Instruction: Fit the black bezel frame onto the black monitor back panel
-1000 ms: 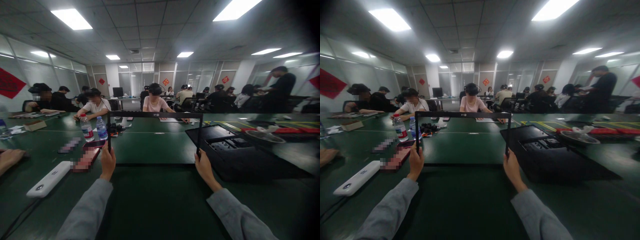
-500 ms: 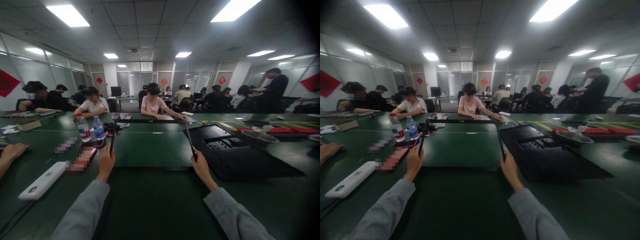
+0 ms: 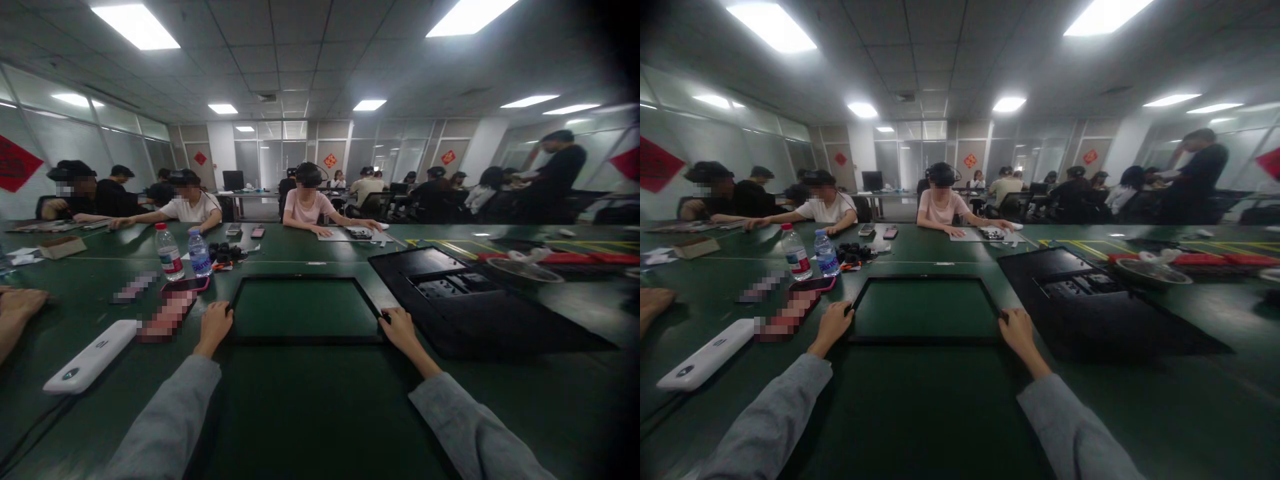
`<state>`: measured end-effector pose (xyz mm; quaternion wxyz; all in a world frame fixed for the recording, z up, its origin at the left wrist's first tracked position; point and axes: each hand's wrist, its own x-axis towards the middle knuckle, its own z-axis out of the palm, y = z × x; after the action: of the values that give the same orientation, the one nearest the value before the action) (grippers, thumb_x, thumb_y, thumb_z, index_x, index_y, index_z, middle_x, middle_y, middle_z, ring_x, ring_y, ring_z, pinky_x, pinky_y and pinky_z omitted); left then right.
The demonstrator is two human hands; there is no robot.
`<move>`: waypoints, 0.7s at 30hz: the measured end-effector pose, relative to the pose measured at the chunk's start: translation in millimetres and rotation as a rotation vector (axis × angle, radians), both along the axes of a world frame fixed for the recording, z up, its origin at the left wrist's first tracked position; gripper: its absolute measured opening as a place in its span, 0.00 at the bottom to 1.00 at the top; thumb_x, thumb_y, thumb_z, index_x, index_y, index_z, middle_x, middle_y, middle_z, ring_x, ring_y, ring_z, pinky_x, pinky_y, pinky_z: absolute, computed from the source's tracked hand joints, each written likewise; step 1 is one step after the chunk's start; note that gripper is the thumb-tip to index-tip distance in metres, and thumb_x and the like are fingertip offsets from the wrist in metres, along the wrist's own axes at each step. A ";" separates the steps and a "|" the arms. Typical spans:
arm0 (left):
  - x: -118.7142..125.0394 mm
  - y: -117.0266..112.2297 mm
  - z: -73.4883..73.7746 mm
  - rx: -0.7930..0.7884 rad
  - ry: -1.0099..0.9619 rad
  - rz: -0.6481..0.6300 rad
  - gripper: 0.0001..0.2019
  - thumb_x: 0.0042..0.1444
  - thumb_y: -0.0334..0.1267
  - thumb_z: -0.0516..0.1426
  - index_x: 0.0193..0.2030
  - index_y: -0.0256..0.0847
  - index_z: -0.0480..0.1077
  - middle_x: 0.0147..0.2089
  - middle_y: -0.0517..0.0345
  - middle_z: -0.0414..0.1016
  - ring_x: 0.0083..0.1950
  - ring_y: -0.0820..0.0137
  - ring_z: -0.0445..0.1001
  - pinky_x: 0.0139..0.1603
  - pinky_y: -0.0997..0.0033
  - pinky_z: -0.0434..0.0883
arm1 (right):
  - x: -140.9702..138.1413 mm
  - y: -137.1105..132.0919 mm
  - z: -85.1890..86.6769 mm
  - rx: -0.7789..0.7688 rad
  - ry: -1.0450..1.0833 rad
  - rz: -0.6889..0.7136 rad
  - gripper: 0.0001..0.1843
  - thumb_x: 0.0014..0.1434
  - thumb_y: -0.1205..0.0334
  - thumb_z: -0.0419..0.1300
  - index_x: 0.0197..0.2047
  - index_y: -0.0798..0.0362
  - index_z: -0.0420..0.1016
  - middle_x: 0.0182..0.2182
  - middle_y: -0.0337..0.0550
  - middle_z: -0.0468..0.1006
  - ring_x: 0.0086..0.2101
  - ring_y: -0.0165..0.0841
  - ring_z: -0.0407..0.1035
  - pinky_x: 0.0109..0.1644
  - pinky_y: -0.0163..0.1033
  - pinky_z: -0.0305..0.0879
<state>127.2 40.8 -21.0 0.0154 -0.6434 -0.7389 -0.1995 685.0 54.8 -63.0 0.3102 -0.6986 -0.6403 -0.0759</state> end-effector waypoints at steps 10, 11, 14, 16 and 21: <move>3.6 -6.9 1.6 0.072 -0.038 -0.028 0.24 0.70 0.44 0.49 0.67 0.40 0.70 0.68 0.42 0.72 0.67 0.51 0.68 0.63 0.51 0.68 | -2.5 -3.0 8.5 0.066 0.113 0.073 0.19 0.62 0.57 0.53 0.48 0.54 0.81 0.43 0.55 0.78 0.46 0.46 0.71 0.55 0.53 0.65; 5.6 -9.3 2.7 0.074 -0.045 -0.060 0.24 0.70 0.46 0.49 0.67 0.42 0.70 0.69 0.42 0.70 0.69 0.51 0.65 0.64 0.48 0.67 | -2.6 -5.8 11.2 0.071 0.117 0.050 0.20 0.62 0.57 0.52 0.49 0.54 0.81 0.44 0.56 0.78 0.46 0.46 0.70 0.55 0.53 0.65; 12.3 -18.2 7.4 0.031 -0.061 -0.178 0.23 0.69 0.52 0.51 0.65 0.48 0.73 0.73 0.47 0.66 0.75 0.49 0.57 0.68 0.39 0.62 | 2.1 -17.4 25.4 0.089 0.097 -0.047 0.22 0.64 0.57 0.51 0.54 0.55 0.79 0.49 0.58 0.75 0.49 0.50 0.68 0.53 0.55 0.65; 16.4 -24.9 11.3 -0.023 -0.081 -0.258 0.25 0.67 0.58 0.52 0.64 0.51 0.73 0.74 0.50 0.64 0.77 0.48 0.53 0.70 0.34 0.58 | 11.6 -26.6 39.3 0.129 0.083 -0.139 0.23 0.64 0.57 0.51 0.56 0.55 0.78 0.51 0.60 0.73 0.52 0.53 0.65 0.53 0.58 0.65; 21.3 -40.0 20.6 -0.169 -0.115 -0.462 0.38 0.56 0.70 0.58 0.69 0.55 0.69 0.75 0.50 0.64 0.77 0.45 0.55 0.72 0.30 0.53 | 62.8 -54.6 63.3 0.295 0.178 -0.450 0.26 0.63 0.56 0.53 0.59 0.59 0.75 0.59 0.69 0.66 0.61 0.64 0.58 0.58 0.70 0.59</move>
<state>148.5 0.7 -0.4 -0.1266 -0.7819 -0.5858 -0.1715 747.8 0.3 0.3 0.4390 -0.7744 -0.4213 -0.1736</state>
